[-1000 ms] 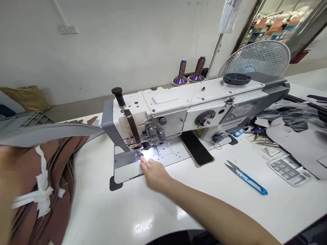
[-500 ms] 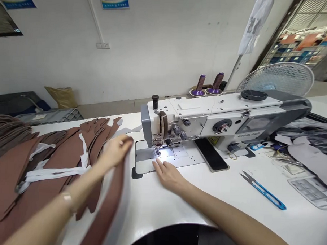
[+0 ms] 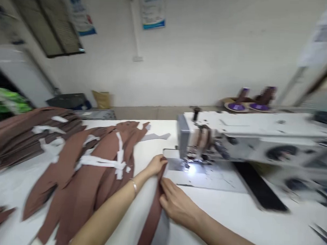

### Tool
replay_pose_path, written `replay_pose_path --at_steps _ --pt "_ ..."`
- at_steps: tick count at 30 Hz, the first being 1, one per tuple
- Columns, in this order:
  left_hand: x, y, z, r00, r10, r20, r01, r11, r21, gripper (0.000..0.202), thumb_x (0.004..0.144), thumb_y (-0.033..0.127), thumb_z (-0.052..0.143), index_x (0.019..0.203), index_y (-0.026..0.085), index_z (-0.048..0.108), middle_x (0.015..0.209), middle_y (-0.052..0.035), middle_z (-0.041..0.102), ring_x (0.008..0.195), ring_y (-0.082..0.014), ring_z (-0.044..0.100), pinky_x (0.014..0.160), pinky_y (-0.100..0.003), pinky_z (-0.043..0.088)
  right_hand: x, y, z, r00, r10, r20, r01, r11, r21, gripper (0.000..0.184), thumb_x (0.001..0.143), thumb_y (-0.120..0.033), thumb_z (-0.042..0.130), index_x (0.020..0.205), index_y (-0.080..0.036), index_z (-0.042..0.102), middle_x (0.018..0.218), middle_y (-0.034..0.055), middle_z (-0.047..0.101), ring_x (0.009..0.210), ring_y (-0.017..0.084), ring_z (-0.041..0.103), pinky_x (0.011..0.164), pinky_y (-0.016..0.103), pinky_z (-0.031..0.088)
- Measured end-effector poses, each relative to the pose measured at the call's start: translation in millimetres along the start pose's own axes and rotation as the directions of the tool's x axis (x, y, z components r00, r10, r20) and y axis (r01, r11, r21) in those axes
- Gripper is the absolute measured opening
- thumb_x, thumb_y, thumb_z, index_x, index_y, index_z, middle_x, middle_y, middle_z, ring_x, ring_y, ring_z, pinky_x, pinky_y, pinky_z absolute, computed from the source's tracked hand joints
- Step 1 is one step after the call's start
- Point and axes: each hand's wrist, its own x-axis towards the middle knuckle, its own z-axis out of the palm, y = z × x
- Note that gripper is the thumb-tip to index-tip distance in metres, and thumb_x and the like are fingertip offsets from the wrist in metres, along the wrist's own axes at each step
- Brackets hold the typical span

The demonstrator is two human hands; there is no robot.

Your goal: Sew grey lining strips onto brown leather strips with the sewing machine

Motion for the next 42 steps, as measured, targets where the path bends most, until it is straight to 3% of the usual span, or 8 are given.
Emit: replay_pose_path --at_steps 4,9,14,20,25,30,37,42 --pt "0.1 -15.6 -8.4 0.987 -0.126 -0.096 0.126 0.992 -0.008 0.024 0.092 0.037 0.057 0.094 0.013 0.063 0.086 -0.0013 0.066 0.074 -0.0123 0.062 0.071 -0.031 0.053 0.9 -1.1 21.8 0.983 0.037 -0.178 -0.046 0.998 -0.045 0.005 0.074 -0.013 0.065 0.072 -0.011 0.061 0.120 0.0294 0.060 0.117 0.041 0.054 0.100 0.051 0.043" --pt "-20.8 -12.7 -39.5 0.982 -0.071 -0.176 0.087 0.993 0.083 0.022 0.084 0.020 0.062 0.105 0.016 0.065 0.087 -0.0037 0.071 0.073 -0.0143 0.064 0.075 -0.028 0.052 -2.7 6.4 30.4 0.993 0.039 -0.115 -0.038 0.999 0.014 0.007 0.070 -0.010 0.060 0.075 -0.014 0.063 0.110 0.0212 0.068 0.111 0.035 0.061 0.103 0.047 0.044" --pt "-50.1 -40.7 -150.2 0.894 -0.061 -0.444 0.208 0.934 0.292 0.034 0.092 0.021 0.041 0.121 0.019 0.060 0.127 -0.0108 0.060 0.115 -0.0214 0.057 0.101 -0.033 0.041 -11.2 16.3 53.1 0.982 0.109 -0.155 -0.113 0.993 -0.021 0.021 0.073 -0.009 0.056 0.091 -0.012 0.067 0.107 0.0172 0.070 0.104 0.031 0.065 0.098 0.045 0.049" --pt "-100.9 -121.7 -268.0 0.683 -0.261 -0.683 0.642 0.660 0.390 0.044 0.092 0.027 0.035 0.114 -0.002 0.060 0.122 -0.0323 0.055 0.120 -0.0411 0.050 0.098 -0.053 0.037 -20.7 22.1 81.1 0.961 0.103 -0.257 -0.137 0.983 -0.121 0.036 0.076 -0.009 0.051 0.108 -0.007 0.067 0.110 0.0169 0.069 0.105 0.030 0.064 0.093 0.046 0.051" --pt "-112.8 -164.4 -284.0 0.717 -0.394 -0.574 0.689 0.527 0.498 0.034 0.092 0.039 0.050 0.105 0.010 0.064 0.109 -0.0142 0.066 0.105 -0.0257 0.061 0.094 -0.044 0.045 -15.6 23.5 77.0 0.968 0.087 -0.235 -0.127 0.979 -0.161 0.036 0.077 -0.007 0.047 0.107 -0.006 0.068 0.111 0.0174 0.069 0.108 0.031 0.062 0.095 0.049 0.049" --pt "-99.6 -172.0 -291.1 0.739 -0.471 -0.482 0.673 0.495 0.549 0.035 0.091 0.043 0.056 0.110 0.014 0.062 0.113 -0.0082 0.065 0.104 -0.0209 0.062 0.093 -0.045 0.049 -11.0 33.1 77.7 0.972 0.076 -0.223 -0.126 0.967 -0.223 0.035 0.076 -0.003 0.046 0.102 -0.003 0.069 0.105 0.0201 0.069 0.102 0.031 0.064 0.093 0.047 0.051" --pt "-96.9 -150.5 -297.2 0.723 -0.496 -0.480 0.690 0.545 0.476 0.033 0.091 0.038 0.059 0.115 0.015 0.060 0.117 -0.0087 0.063 0.104 -0.0210 0.062 0.090 -0.043 0.052 -20.8 48.1 68.7 0.986 -0.012 -0.168 -0.030 0.969 -0.246 0.031 0.077 -0.009 0.054 0.103 -0.002 0.070 0.107 0.0200 0.069 0.103 0.032 0.064 0.098 0.048 0.049" --pt "-108.7 -99.3 -329.6 0.672 -0.410 -0.617 0.686 0.659 0.309 0.029 0.091 0.033 0.057 0.109 0.011 0.062 0.109 -0.0103 0.066 0.099 -0.0212 0.063 0.087 -0.041 0.052 -32.4 54.8 64.0 0.981 -0.006 -0.191 -0.035 0.976 -0.213 0.030 0.082 -0.010 0.054 0.107 -0.003 0.069 0.110 0.0197 0.069 0.104 0.030 0.064 0.100 0.049 0.047"
